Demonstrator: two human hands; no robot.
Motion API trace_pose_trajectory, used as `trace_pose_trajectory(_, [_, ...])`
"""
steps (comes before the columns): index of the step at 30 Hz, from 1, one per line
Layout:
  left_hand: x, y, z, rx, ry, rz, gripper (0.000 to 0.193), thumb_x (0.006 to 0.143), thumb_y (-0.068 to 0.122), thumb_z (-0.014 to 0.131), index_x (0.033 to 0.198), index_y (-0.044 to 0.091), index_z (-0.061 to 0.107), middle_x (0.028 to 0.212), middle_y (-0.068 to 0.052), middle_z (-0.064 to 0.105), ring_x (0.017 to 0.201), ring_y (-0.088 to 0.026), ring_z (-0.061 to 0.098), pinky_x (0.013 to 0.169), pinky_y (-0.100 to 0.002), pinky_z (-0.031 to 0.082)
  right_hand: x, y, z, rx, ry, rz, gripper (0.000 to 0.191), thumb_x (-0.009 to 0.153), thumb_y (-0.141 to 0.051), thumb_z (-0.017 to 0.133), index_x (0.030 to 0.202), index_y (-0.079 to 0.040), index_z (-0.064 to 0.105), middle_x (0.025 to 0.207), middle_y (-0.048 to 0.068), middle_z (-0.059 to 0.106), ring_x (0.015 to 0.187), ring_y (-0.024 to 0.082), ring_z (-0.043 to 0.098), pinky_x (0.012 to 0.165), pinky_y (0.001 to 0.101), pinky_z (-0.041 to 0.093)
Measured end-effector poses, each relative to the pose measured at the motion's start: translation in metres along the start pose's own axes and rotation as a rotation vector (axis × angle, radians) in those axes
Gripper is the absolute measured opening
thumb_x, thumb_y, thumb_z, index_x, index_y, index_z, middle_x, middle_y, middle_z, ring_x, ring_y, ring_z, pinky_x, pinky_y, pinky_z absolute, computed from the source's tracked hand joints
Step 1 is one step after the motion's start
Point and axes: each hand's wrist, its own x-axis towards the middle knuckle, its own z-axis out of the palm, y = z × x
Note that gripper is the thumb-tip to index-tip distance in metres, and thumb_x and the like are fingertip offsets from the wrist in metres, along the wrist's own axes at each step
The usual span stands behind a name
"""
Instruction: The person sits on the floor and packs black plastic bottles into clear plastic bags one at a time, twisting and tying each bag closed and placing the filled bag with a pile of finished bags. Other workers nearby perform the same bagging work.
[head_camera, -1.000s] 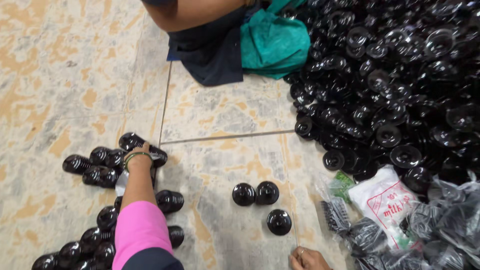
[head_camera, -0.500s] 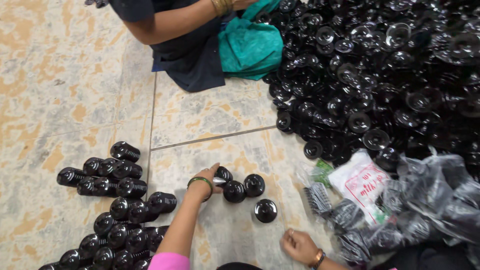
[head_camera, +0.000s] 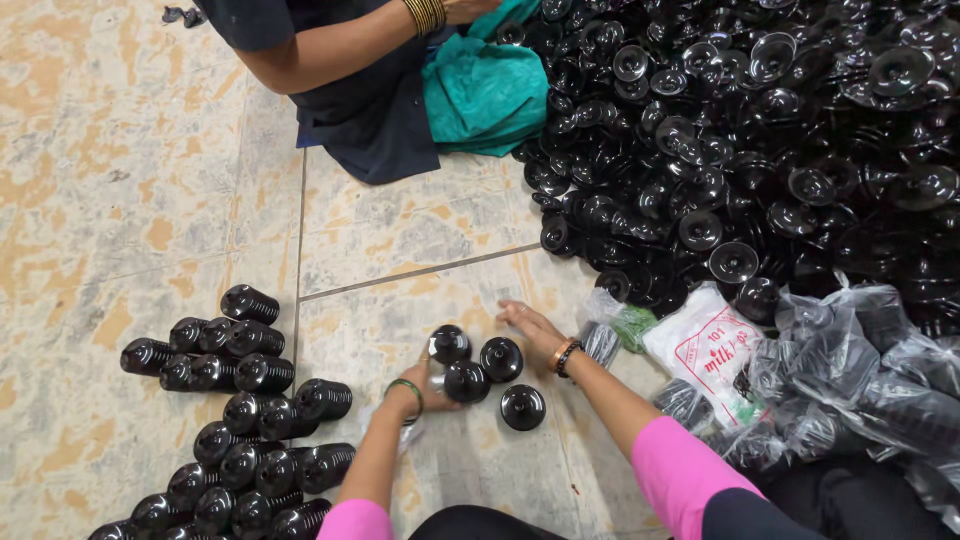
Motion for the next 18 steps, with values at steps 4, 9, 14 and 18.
trace_pose_trajectory(4, [-0.006,0.035,0.02,-0.008,-0.03,0.142,0.158,0.044,0.044,0.099,0.161,0.01,-0.002,0.126,-0.023,0.068,0.12,-0.037,0.066,0.104,-0.036,0.051,-0.031,0.005,-0.002,-0.197,-0.041,0.218,0.054,0.097,-0.049,0.056,0.127,-0.007,0.068,0.124,0.01,0.073,0.116,0.018,0.065,0.102,0.0314,0.05])
trace_pose_trajectory(9, [-0.009,0.057,0.041,0.028,0.009,0.217,0.15,0.049,0.042,0.101,0.16,0.009,0.006,0.13,-0.026,0.062,0.123,-0.039,0.061,0.104,-0.039,0.049,-0.073,0.018,-0.02,-0.222,0.063,0.152,0.058,0.097,-0.052,0.053,0.128,-0.005,0.067,0.124,0.009,0.072,0.118,0.017,0.064,0.104,0.0304,0.047])
trace_pose_trajectory(14, [-0.004,0.04,0.044,0.13,-0.031,0.039,0.124,0.06,0.041,0.092,0.16,0.015,0.022,0.132,-0.022,0.064,0.123,-0.038,0.062,0.103,-0.043,0.051,-0.101,0.035,-0.041,-0.599,0.133,0.0,0.067,0.105,-0.052,0.045,0.146,0.001,0.05,0.148,0.022,0.053,0.139,0.033,0.048,0.115,0.0389,0.033])
trace_pose_trajectory(18, [-0.021,0.028,0.024,0.237,0.061,-0.158,0.079,0.081,0.041,0.083,0.145,0.008,0.051,0.132,-0.023,0.065,0.123,-0.039,0.062,0.102,-0.046,0.051,-0.131,0.043,-0.049,-0.683,0.205,-0.074,0.053,0.105,-0.038,0.051,0.143,-0.001,0.051,0.145,0.023,0.055,0.136,0.037,0.05,0.114,0.0411,0.039])
